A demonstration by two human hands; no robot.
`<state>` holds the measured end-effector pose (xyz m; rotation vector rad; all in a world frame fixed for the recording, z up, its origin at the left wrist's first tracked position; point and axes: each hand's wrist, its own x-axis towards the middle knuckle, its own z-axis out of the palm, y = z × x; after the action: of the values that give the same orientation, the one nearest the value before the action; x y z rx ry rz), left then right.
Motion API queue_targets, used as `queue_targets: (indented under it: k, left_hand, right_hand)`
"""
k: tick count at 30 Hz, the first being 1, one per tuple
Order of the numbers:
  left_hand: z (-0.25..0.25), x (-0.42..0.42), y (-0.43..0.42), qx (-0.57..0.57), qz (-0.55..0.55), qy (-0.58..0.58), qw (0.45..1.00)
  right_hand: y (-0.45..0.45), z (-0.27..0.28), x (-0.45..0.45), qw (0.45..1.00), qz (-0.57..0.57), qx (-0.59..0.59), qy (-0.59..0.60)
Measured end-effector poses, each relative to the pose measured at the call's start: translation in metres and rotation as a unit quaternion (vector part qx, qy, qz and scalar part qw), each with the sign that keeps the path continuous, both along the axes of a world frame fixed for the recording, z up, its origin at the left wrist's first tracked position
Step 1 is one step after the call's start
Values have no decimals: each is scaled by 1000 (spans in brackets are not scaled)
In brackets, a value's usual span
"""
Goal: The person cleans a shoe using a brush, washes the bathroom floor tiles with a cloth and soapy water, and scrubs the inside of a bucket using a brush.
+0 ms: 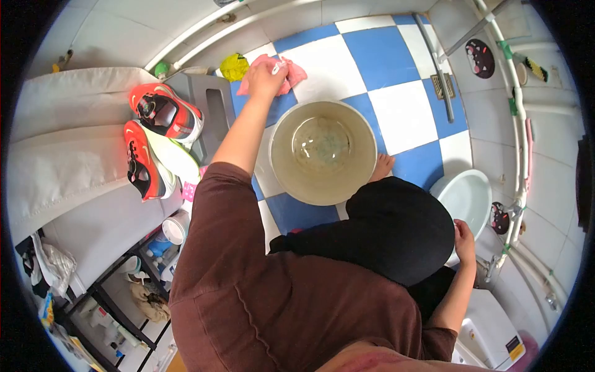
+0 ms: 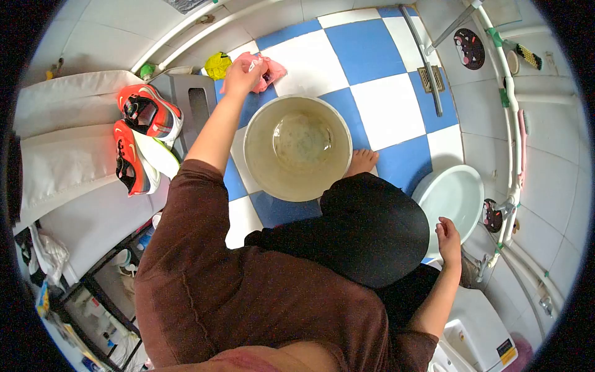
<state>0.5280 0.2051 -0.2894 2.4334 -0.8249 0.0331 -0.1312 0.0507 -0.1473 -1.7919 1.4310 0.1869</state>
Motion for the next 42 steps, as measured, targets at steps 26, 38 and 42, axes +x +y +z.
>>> queue_targets:
  k: [26, 38, 42]
  left_hand:
    - [-62, 38, 19, -113, 71, -17, 991]
    - [145, -7, 48, -373, 35, 456, 807]
    - [234, -67, 57, -382, -13, 553, 740]
  right_hand:
    - [-1, 48, 36, 932, -266, 199, -144]
    - [-42, 123, 244, 954, 201, -120, -186]
    - [4, 130, 343, 874, 383, -193, -229]
